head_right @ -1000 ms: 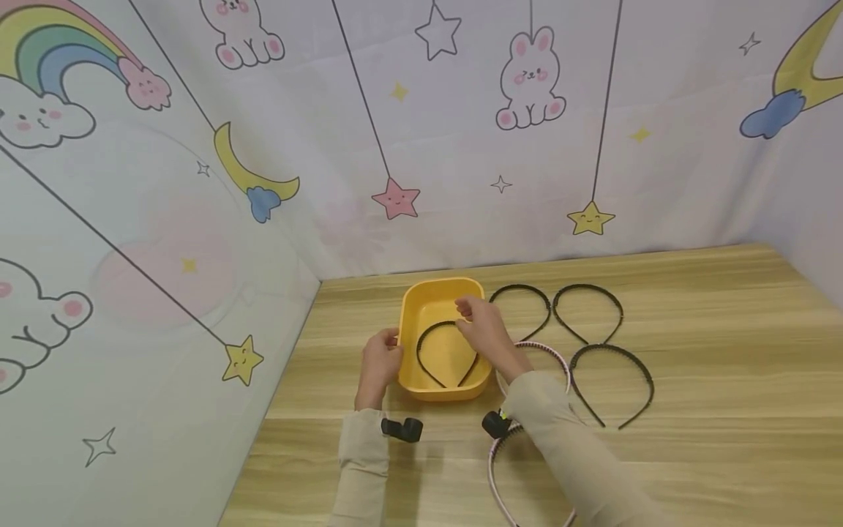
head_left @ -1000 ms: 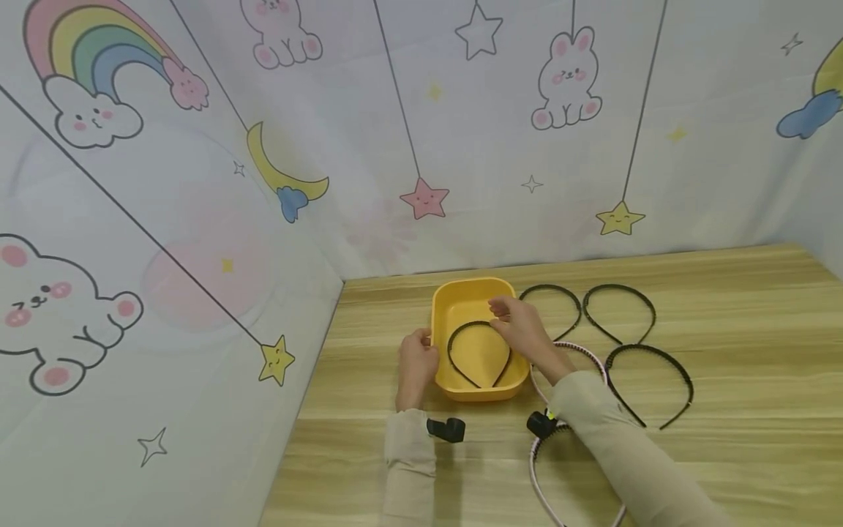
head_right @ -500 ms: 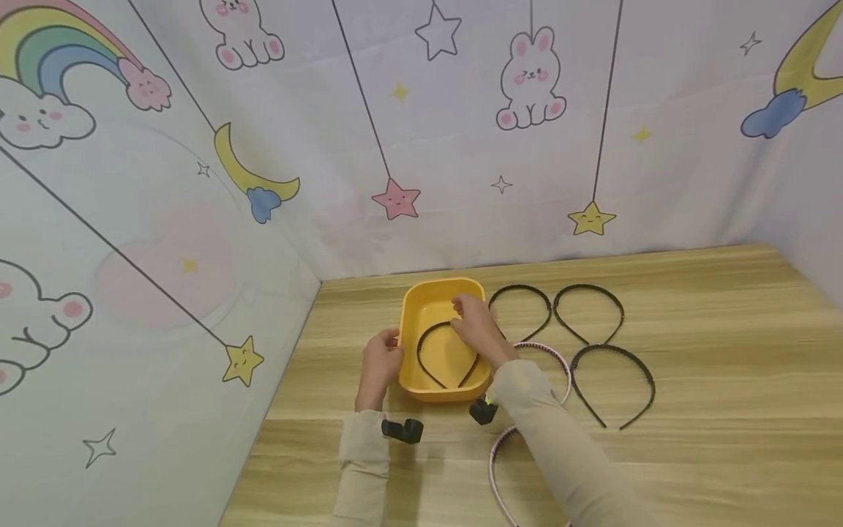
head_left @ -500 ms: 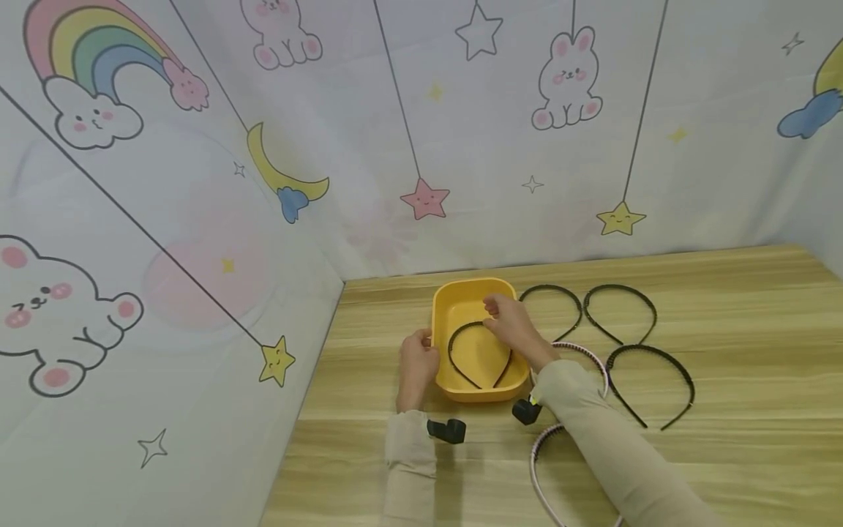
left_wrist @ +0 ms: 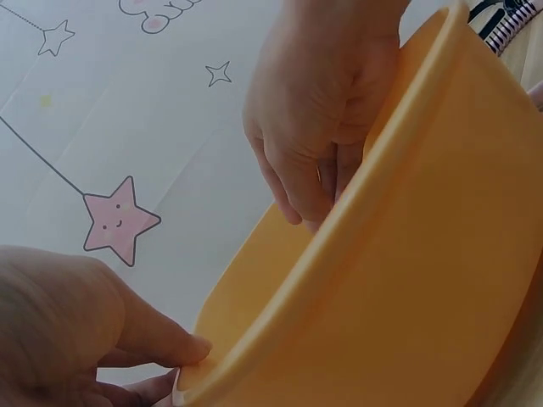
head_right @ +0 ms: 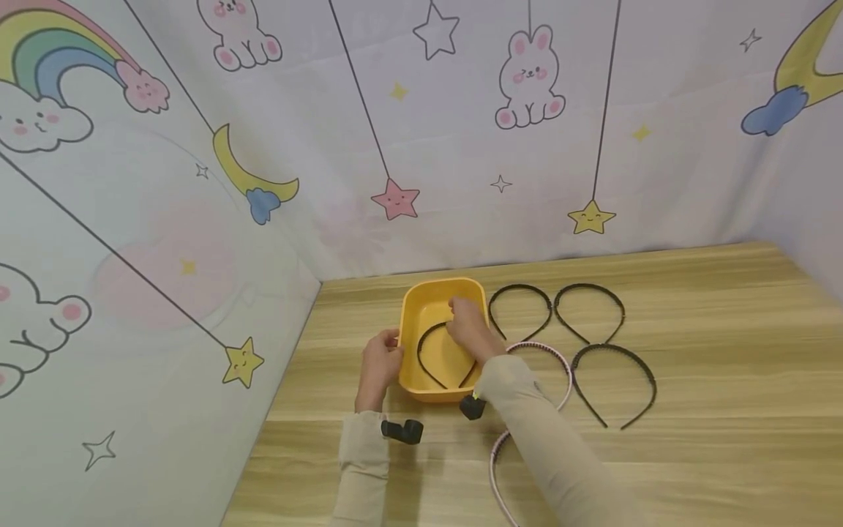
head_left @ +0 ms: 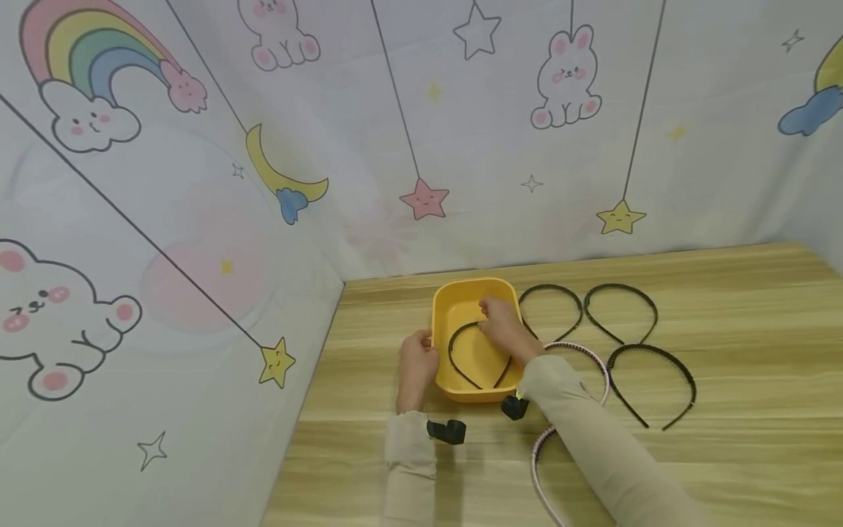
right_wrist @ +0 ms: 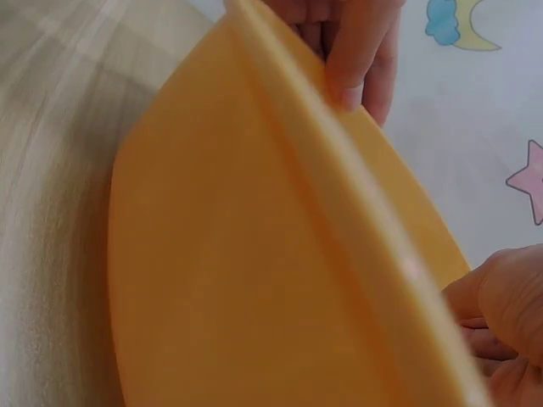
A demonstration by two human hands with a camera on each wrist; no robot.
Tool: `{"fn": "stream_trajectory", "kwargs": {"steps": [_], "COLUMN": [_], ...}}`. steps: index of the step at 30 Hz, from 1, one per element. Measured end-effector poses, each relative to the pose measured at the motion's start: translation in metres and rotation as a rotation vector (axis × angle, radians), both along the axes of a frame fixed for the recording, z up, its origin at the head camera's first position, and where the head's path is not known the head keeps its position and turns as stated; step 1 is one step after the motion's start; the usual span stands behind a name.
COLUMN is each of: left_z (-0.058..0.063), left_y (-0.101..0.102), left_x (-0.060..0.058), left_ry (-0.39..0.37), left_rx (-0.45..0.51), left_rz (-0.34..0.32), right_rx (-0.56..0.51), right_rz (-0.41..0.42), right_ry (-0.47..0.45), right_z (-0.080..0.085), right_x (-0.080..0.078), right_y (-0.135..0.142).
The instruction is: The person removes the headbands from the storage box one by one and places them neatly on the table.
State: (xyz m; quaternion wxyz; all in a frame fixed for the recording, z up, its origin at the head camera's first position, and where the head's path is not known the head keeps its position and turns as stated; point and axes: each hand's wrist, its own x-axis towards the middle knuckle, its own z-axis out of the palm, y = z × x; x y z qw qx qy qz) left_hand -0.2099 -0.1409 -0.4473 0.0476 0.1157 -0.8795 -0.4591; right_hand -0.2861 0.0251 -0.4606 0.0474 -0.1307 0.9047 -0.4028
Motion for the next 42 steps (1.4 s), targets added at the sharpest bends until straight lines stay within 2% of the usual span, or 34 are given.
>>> {"fn": "stream_trajectory", "kwargs": {"steps": [7,10,23,29,36,42], "left_z": [0.0029,0.0024,0.0003,0.0007,0.0001,-0.0005], "left_y": [0.0003,0.0004,-0.0015,-0.0007,-0.0014,-0.0016], "left_x": [0.0009,0.0003,-0.0005,0.0008,0.0020,0.0013], "left_ry": [0.039,0.030,0.032,0.031,0.026,0.030], "left_rx": [-0.027,-0.022,-0.031,-0.026,-0.022,-0.015], "left_rz": [-0.004,-0.002,-0.003,-0.009,-0.003,0.000], "right_rx": [0.102,0.151,0.225,0.215,0.142,0.081], "right_rz": [-0.001,0.007,0.012,0.000,-0.014,-0.017], "right_ry": [0.014,0.032,0.065,0.060,0.042,0.089], "right_z": [0.0014,0.0009,0.0000,-0.0033,-0.0064,-0.0042], "right_x": [-0.0008,-0.0013,0.0015,0.0015,-0.0002,0.0009], "right_y": [-0.0002,0.0001,-0.0010,-0.0016,-0.0035,-0.0037]}}
